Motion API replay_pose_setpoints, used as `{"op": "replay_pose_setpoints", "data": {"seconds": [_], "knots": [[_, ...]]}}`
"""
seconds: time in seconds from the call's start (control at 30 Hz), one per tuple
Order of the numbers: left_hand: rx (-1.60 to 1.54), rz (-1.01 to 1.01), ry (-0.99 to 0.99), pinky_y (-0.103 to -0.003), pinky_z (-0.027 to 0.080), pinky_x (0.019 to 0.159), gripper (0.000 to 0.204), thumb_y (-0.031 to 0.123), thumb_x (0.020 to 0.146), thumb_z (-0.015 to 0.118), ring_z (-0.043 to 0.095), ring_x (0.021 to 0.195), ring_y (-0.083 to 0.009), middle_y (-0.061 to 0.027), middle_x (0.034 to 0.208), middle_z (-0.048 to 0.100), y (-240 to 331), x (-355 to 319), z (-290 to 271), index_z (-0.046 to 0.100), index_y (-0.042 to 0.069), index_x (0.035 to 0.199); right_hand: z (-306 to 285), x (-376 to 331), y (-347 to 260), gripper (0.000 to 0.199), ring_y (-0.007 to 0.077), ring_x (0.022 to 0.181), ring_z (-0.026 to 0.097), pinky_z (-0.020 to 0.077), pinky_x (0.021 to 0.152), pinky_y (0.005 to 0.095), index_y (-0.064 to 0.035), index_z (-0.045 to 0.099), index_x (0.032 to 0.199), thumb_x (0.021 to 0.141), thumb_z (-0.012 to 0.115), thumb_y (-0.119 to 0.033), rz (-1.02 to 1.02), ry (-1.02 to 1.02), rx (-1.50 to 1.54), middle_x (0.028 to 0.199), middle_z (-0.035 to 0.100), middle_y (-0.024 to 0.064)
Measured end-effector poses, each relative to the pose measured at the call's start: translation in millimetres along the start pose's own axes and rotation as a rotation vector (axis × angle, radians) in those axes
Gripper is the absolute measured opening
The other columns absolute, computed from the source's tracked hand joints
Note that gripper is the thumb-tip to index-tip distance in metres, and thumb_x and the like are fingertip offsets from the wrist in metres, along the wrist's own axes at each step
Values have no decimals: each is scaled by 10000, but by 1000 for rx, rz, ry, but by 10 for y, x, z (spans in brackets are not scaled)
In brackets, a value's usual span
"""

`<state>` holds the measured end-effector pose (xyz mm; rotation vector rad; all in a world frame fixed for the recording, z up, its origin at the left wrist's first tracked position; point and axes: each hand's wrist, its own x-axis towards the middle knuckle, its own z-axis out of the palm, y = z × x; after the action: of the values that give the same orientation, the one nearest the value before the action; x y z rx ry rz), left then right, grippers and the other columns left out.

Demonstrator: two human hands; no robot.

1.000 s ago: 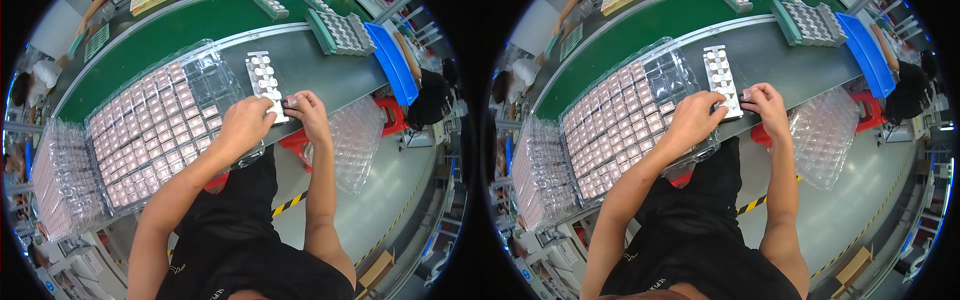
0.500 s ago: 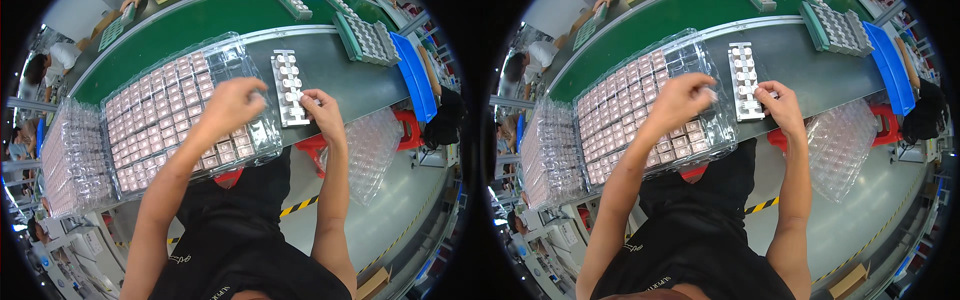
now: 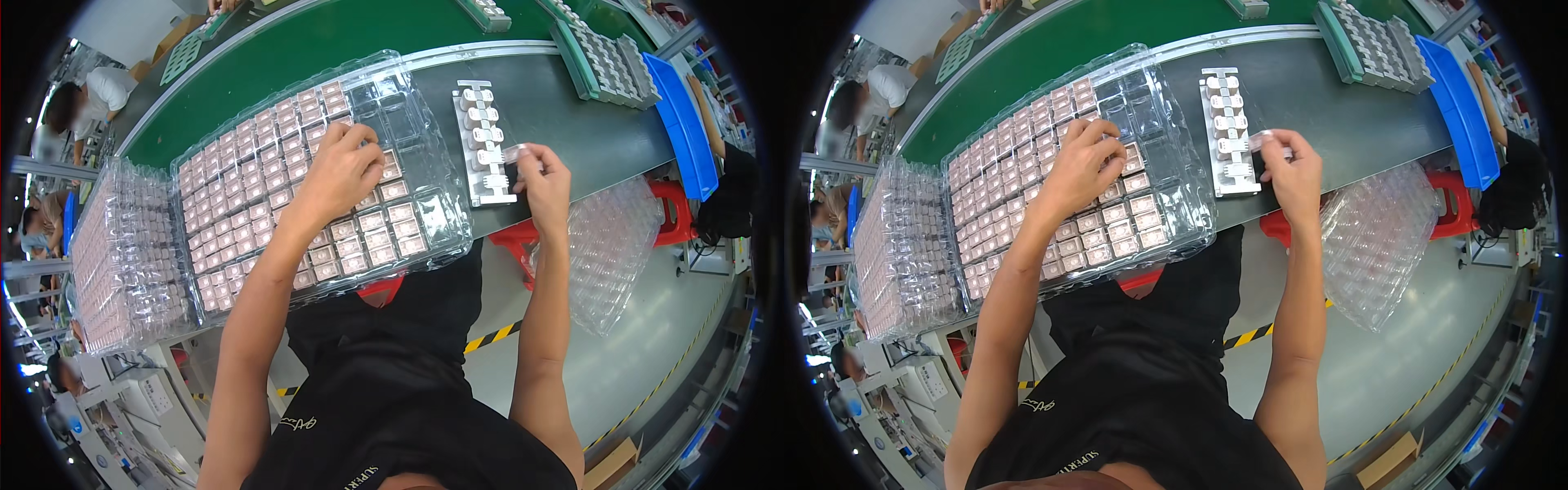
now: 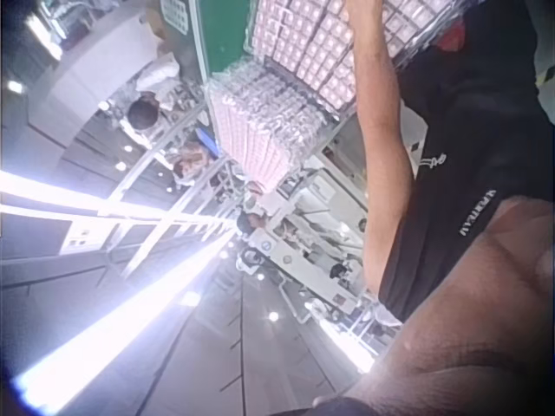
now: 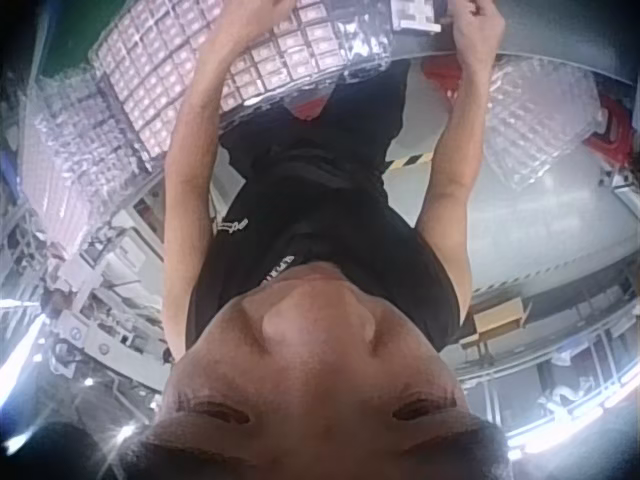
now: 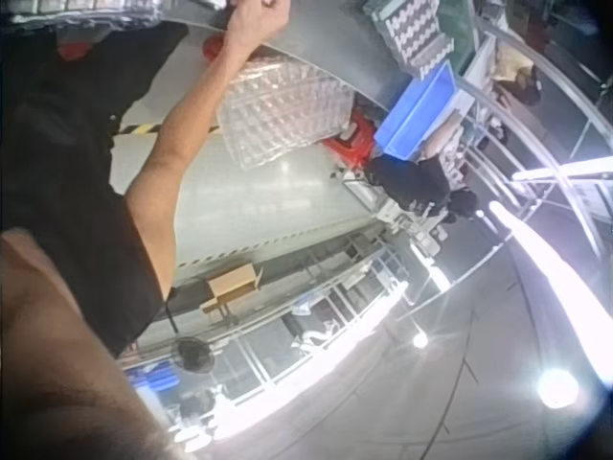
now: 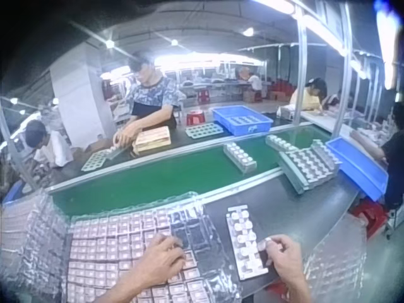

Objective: Packaging small electronic components into plastic trays on an assembly line.

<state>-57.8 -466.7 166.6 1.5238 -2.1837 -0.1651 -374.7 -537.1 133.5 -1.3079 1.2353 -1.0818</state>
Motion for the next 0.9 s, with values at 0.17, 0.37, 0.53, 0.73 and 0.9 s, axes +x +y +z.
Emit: {"op": "replay_pose_setpoints", "data": {"seconds": [0.17,0.37,0.53,0.73,0.9], "knots": [[-10,-31,-5,-435,435,986,88,125,855,656,494,1149,-329,-97,1159,604,-18,-41,30,691,45,859,131,-24,-300,292,63,674,518,445,615,225,32,651,1180,1028,499,-166,-105,126,239,817,630,18],[-136,-128,35,-428,434,966,118,134,863,639,500,1118,-320,-104,1117,613,-37,-20,-9,694,31,875,673,111,-618,248,163,747,607,485,680,307,-48,671,1204,1009,543,-133,-506,-211,-255,912,670,63],[-138,-285,168,-395,449,884,143,154,886,627,560,969,-298,-115,975,668,-179,-109,-101,708,43,925,1333,429,-700,96,323,910,647,539,771,437,-41,667,963,884,638,-85,-886,-312,-619,920,635,133],[-90,-322,187,-408,449,874,168,174,888,628,572,971,-303,-117,970,670,-248,-185,-196,711,38,940,1702,634,-581,91,321,972,611,529,819,412,-47,626,936,847,641,-58,-1147,-701,-990,952,625,116],[-73,-336,208,-402,450,869,186,180,883,633,568,948,-308,-118,938,666,-336,-136,-149,729,49,973,1646,709,-638,185,365,1001,599,483,875,460,-30,584,1009,878,671,-128,-814,-739,-756,995,632,161]]}}
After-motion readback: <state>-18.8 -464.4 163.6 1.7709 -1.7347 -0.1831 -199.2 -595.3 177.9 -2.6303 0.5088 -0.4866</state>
